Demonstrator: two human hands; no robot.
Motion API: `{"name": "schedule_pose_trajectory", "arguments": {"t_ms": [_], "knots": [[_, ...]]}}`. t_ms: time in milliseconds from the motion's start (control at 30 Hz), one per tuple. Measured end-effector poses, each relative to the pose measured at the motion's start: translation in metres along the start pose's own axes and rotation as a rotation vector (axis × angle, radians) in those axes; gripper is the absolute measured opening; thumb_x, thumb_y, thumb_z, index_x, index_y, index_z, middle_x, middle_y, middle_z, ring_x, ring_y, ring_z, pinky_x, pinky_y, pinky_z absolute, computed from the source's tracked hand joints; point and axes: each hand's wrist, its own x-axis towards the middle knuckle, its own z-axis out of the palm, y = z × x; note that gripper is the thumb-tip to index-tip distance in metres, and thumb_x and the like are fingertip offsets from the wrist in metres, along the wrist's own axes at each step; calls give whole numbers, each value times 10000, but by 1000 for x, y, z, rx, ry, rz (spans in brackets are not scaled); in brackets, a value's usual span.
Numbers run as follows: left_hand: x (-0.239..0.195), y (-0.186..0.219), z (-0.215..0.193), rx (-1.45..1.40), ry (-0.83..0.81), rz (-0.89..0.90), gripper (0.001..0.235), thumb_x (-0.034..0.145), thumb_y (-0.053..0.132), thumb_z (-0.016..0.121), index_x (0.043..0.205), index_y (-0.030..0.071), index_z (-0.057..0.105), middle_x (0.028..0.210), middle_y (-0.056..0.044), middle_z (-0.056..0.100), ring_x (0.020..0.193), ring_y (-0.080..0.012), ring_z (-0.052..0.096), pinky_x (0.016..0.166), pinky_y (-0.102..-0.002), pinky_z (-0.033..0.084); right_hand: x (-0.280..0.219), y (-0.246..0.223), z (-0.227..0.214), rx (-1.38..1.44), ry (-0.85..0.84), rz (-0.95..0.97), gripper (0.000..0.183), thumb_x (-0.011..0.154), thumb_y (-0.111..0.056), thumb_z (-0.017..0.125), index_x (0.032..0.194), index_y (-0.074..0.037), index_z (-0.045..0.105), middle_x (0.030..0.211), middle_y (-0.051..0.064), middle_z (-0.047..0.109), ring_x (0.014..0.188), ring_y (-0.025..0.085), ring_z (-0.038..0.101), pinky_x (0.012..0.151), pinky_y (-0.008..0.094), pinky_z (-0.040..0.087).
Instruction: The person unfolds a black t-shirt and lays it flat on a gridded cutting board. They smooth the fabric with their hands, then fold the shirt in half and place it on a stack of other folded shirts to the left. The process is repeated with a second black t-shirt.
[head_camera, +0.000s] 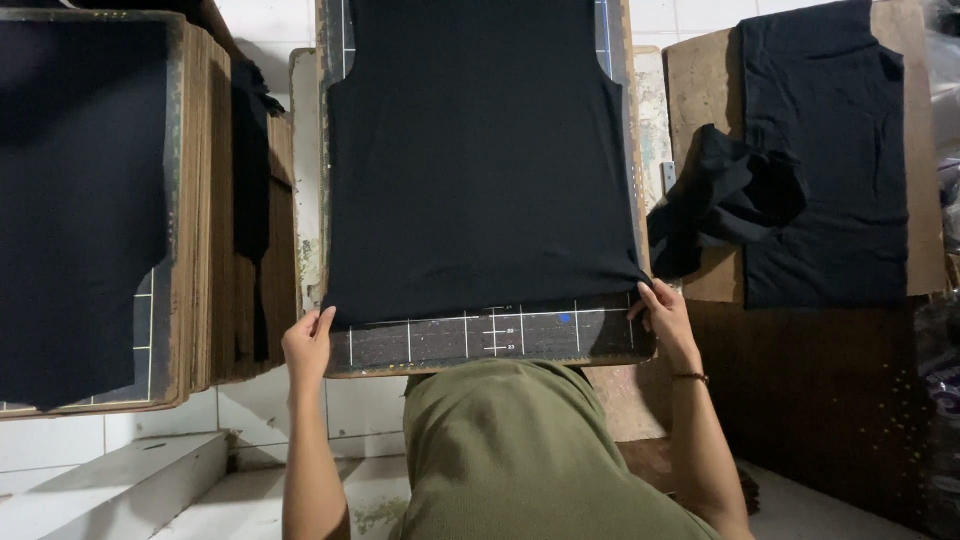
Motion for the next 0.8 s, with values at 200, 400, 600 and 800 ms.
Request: {"name": "schedule_pose_trajectory", "arguments": {"t_ms": [200, 400, 600, 800], "knots": [[-1, 2, 1, -17, 1, -12, 376, 1036, 295, 698, 1059, -80, 716, 938, -279, 707, 919, -361, 698, 763, -457, 540, -3, 4, 1, 26, 20, -17, 147, 1046, -168, 556, 1060, -60, 654, 657, 246, 648, 470, 247, 618, 367, 257, 412], [-2, 3, 0, -14, 2, 3, 337, 1033, 279, 701, 1016, -56, 732, 889, -247, 717, 884, -347, 703, 740, -446, 537, -5, -1, 3, 11, 36, -17, 162, 1053, -175, 537, 1048, -65, 655, 603, 216, 629, 395, 193, 528, 354, 236, 378], [-7, 19, -4, -1, -9, 8, 313, 1035, 271, 690, 1005, -36, 741, 884, -229, 724, 918, -336, 701, 743, -441, 539, 2, 16, -4, 11, 10, -17, 169, 1051, -171, 559, 1053, -40, 666, 668, 248, 651, 542, 261, 651, 390, 269, 451], [-8, 21, -5, -6, -9, 3, 329, 1040, 280, 679, 1059, -44, 735, 950, -249, 717, 950, -370, 695, 786, -457, 549, 0, 11, -1, 44, 19, -20, 176, 1055, -155, 544, 1044, -26, 663, 664, 250, 640, 549, 275, 650, 397, 270, 464]]}}
